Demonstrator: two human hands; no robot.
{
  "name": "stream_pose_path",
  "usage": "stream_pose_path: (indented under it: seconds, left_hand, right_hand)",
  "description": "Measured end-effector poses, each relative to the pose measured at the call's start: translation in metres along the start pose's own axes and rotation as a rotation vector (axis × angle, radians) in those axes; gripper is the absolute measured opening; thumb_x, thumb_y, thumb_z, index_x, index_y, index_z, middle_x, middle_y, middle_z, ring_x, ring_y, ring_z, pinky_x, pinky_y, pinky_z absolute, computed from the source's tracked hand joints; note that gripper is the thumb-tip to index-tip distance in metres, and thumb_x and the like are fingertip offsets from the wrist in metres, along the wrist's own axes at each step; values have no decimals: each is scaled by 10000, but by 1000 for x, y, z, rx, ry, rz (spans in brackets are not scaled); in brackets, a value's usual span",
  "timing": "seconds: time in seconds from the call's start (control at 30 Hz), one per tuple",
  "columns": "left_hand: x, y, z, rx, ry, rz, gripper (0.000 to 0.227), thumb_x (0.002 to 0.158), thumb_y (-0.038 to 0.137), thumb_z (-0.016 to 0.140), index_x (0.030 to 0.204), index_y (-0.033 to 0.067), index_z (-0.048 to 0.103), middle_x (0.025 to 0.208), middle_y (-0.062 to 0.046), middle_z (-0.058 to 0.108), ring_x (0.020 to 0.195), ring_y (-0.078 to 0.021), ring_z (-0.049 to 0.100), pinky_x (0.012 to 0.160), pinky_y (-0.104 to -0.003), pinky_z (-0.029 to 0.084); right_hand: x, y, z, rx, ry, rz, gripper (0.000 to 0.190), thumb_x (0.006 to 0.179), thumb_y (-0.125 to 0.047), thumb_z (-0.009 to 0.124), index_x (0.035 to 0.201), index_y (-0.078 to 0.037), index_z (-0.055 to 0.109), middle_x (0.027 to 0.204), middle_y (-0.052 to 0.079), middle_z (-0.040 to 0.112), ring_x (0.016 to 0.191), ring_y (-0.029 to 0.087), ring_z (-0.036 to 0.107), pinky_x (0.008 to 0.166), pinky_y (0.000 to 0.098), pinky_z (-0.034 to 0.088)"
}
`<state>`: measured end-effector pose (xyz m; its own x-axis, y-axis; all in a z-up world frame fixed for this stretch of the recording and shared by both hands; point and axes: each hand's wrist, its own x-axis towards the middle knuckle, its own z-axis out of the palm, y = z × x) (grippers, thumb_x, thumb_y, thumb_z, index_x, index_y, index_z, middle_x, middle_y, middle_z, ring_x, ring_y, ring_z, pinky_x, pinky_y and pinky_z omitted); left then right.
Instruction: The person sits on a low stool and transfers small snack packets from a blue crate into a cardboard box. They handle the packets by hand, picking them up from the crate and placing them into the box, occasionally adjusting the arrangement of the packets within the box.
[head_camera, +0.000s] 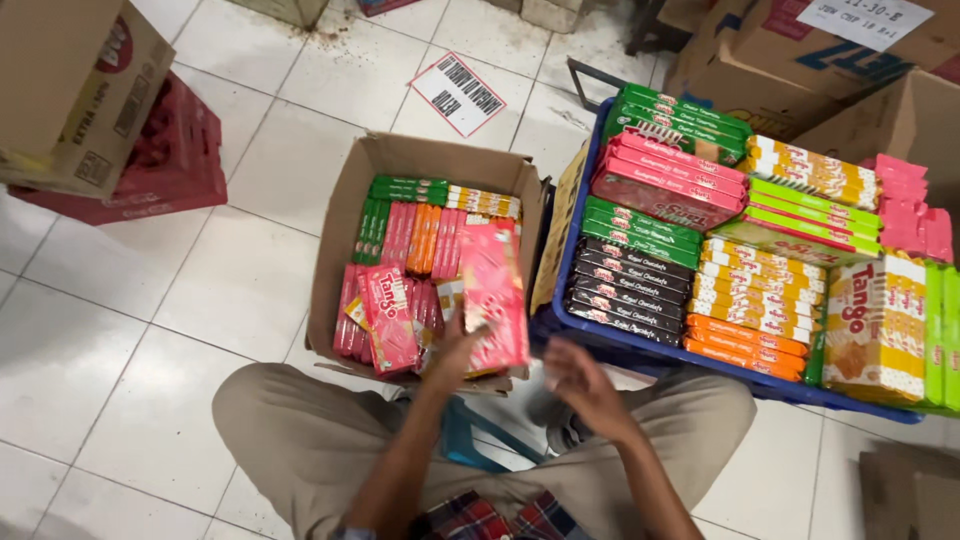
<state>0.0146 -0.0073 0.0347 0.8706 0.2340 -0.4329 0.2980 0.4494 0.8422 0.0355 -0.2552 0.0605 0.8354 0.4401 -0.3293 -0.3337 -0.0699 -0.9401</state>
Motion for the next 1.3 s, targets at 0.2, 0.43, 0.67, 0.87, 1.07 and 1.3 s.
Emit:
stream_pose_path:
  seconds: [0.2,0.43,0.67,0.87,1.07,1.3]
  left_hand:
    - [91,-2,-6,351,157,-223,1030,717,569,885,1538,118,456,1397,-220,609,1295,-380,580,1051,-513,441]
    - [150,-42,17,647,29,-347,894,653,584,824,1336,36,646,1320,-254,657,1279,-400,617,1034,-466,485]
    - [142,-69,26,879,76,-287,713,778,718,652,1227,166,613,1393,-305,532,1301,-476,580,1094,-474,491]
    - [99,-65,22,830,55,272,463,900,334,680,1149,-49,607,1196,-383,607,1185,-582,591,1039,-614,496]
    - [37,-103,-31,1018,-318,169,308,937,406,575,921,108,655,996,-155,711,936,-314,652,835,-470,459]
    - [-27,-122,-74,870,-236,210,429,868,338,773,1275,218,713,1206,-18,777,1078,-159,751,953,-312,567]
  right_hand:
    - [3,102,-16,-225,-99,217,587,850,-138,822,1401,-122,620,1135,167,741,1069,270,710,963,430,567]
    - [25,131,-23,-499,-35,237,479,818,-184,826,1282,-252,724,923,60,792,893,191,753,810,325,598]
    - [28,132,-23,-511,-119,400,491,843,-267,766,1324,-243,673,1006,85,785,984,238,751,905,358,559]
    - [24,124,-23,-683,-132,404,504,824,-327,669,1319,-408,629,1122,-13,774,1135,221,714,1008,367,530]
    - [24,2,-36,-197,-151,176,358,951,-123,684,1305,-105,637,1018,37,781,889,116,730,499,234,577]
    - [143,-177,-123,-1103,336,-368,666,799,-349,850,1369,-123,590,1316,141,646,1177,330,629,918,464,543]
